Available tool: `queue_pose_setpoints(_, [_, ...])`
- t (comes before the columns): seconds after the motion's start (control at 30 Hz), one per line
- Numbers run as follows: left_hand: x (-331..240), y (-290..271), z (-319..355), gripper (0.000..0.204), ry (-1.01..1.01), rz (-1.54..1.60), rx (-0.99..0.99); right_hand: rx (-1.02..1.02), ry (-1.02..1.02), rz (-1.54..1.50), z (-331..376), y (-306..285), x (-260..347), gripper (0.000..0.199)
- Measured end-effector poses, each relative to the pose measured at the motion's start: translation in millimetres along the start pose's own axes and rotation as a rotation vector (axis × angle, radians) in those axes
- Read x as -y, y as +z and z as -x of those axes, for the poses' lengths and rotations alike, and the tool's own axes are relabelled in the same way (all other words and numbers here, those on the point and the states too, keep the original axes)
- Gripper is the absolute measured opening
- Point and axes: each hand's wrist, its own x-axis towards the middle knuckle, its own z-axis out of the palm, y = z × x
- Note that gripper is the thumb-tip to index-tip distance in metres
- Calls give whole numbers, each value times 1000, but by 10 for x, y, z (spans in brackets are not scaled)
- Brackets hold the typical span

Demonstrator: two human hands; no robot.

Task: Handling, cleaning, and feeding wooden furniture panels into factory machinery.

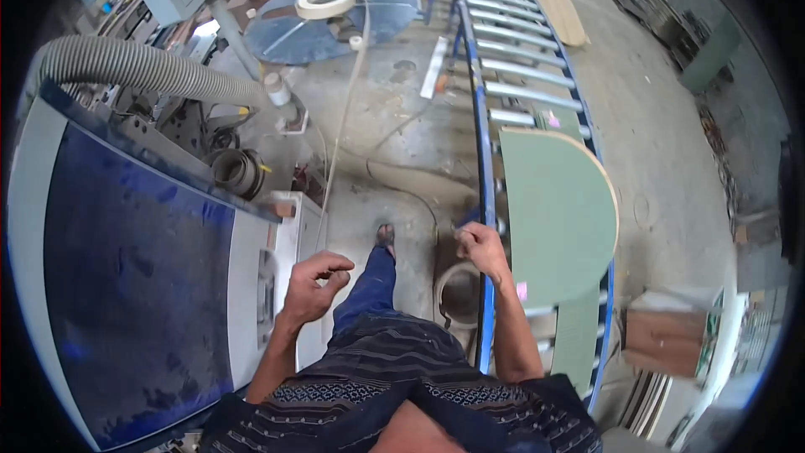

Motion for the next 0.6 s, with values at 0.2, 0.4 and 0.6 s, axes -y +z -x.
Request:
queue_pose_setpoints(0.2, [-19,-354,-2363,9,138,-118,49,-156,335,164,-1301,-640,-1311,30])
queue_pose_setpoints(0.4, [-339,-265,-4461,9,117,-128,97,-278,748,-207,-2055,-743,-1213,22])
queue_pose_setpoints(0.6, [-390,-292,-6092,11,305,-178,113,-105,688,7,-2938,-1762,-2716,23])
